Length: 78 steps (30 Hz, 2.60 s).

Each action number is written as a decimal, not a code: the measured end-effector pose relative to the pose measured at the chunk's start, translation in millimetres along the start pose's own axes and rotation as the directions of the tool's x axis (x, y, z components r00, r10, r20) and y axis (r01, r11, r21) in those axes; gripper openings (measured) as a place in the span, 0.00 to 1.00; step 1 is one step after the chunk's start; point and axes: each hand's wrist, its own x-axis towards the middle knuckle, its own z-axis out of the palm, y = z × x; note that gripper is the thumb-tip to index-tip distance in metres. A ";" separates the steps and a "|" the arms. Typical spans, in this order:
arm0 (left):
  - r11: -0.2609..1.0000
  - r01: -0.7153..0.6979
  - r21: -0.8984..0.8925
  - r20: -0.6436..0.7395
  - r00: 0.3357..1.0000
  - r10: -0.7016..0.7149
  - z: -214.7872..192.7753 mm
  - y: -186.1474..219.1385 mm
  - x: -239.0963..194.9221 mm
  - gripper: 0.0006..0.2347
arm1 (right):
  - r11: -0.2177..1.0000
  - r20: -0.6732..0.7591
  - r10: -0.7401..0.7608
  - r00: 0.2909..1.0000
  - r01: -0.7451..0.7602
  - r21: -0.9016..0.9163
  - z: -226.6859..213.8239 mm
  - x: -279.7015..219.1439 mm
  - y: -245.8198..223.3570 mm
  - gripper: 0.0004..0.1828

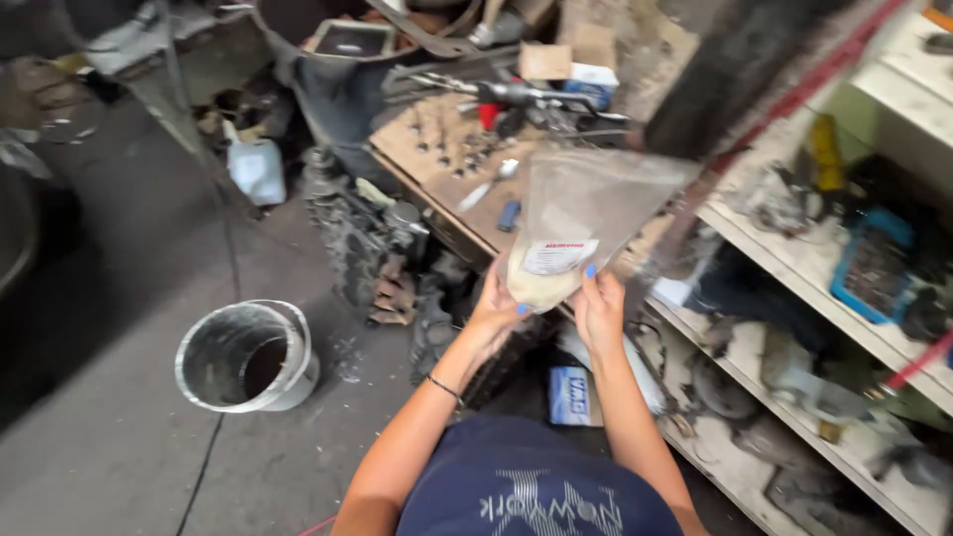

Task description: Cleaning carburetor components in an ultrasonic cleaner and assembling the unit at a workbench.

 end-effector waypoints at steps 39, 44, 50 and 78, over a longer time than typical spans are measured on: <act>0.939 0.314 -0.137 -0.371 0.863 -0.343 -163.4 153.7 -59.8 0.35 | 0.512 0.643 0.106 0.758 0.513 -0.689 192.2 -42.7 -13.6 0.13; 0.921 0.329 -0.209 -0.395 0.833 -0.387 -183.0 140.2 -54.7 0.35 | 0.633 0.711 0.333 0.619 0.413 -0.655 181.3 -19.5 -35.2 0.12; 0.900 0.302 -0.315 -0.348 0.845 -0.405 -179.6 161.1 -44.1 0.37 | 0.704 0.753 0.448 0.482 0.329 -0.630 225.1 -11.8 -61.4 0.07; 0.907 -0.191 -0.376 -0.694 0.707 -0.139 -239.9 279.2 -27.7 0.32 | -0.107 -0.199 0.256 0.946 -0.177 -0.978 -16.0 237.7 385.2 0.32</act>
